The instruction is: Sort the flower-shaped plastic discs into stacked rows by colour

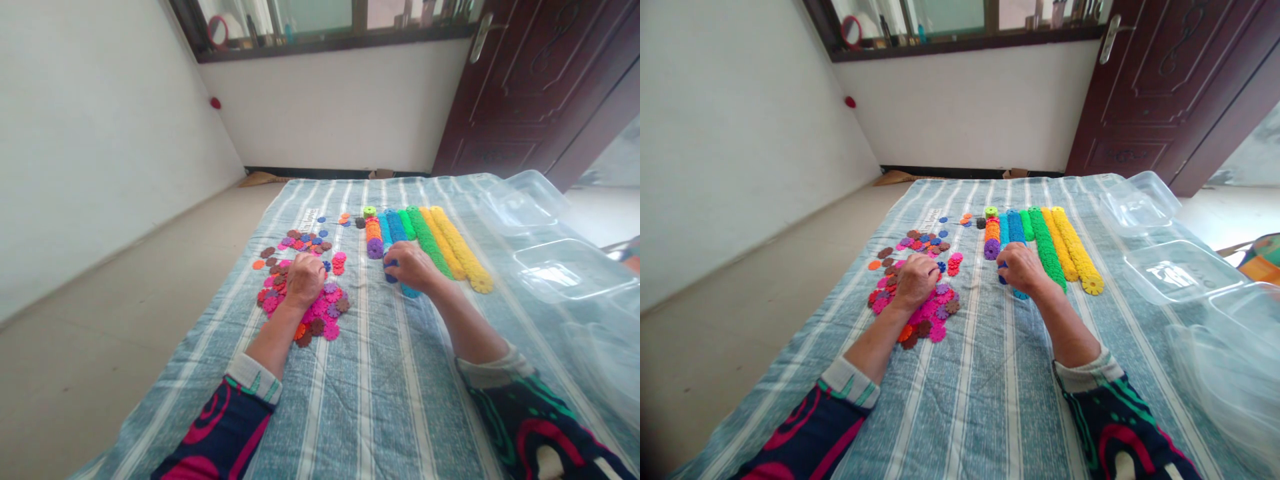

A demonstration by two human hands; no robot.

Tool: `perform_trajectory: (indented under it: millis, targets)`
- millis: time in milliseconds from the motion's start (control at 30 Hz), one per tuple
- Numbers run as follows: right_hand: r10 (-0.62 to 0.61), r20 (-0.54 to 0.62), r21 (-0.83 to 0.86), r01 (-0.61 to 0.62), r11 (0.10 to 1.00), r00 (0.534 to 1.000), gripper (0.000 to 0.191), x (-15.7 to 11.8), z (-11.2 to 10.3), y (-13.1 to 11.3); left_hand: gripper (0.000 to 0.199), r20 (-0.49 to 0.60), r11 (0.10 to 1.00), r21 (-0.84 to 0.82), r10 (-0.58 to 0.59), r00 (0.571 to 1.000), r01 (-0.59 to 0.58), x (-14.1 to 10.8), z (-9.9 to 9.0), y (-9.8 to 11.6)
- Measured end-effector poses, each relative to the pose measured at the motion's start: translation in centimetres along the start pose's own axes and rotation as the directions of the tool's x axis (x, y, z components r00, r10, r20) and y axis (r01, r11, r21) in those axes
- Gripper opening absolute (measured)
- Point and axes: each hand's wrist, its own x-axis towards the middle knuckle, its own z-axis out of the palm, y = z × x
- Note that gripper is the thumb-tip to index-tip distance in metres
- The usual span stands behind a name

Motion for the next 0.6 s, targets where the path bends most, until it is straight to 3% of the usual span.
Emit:
perform_trajectory:
  millis: [267, 367, 600]
  targets:
    - [0.017, -0.065, 0.007, -0.016, 1.0, 0.998, 0.007, 0.2, 0.1, -0.5, 0.007, 0.005, 0.992, -0.074, -0.102, 0.995, 0.102, 0.1, -0.1, 1.1]
    - [0.013, -0.073, 0.008, -0.013, 1.0, 0.997, 0.006, 0.1, 0.2, -0.6, 0.015, 0.004, 0.977, -0.154, -0.15, 0.989, 0.148, 0.2, -0.4, 1.3]
    - [-0.004, -0.098, 0.039, 0.008, 0.999, 0.995, 0.008, 0.2, 0.8, -0.9, 0.012, -0.022, 0.961, -0.255, -0.111, 0.994, 0.102, 0.0, -1.3, 2.4]
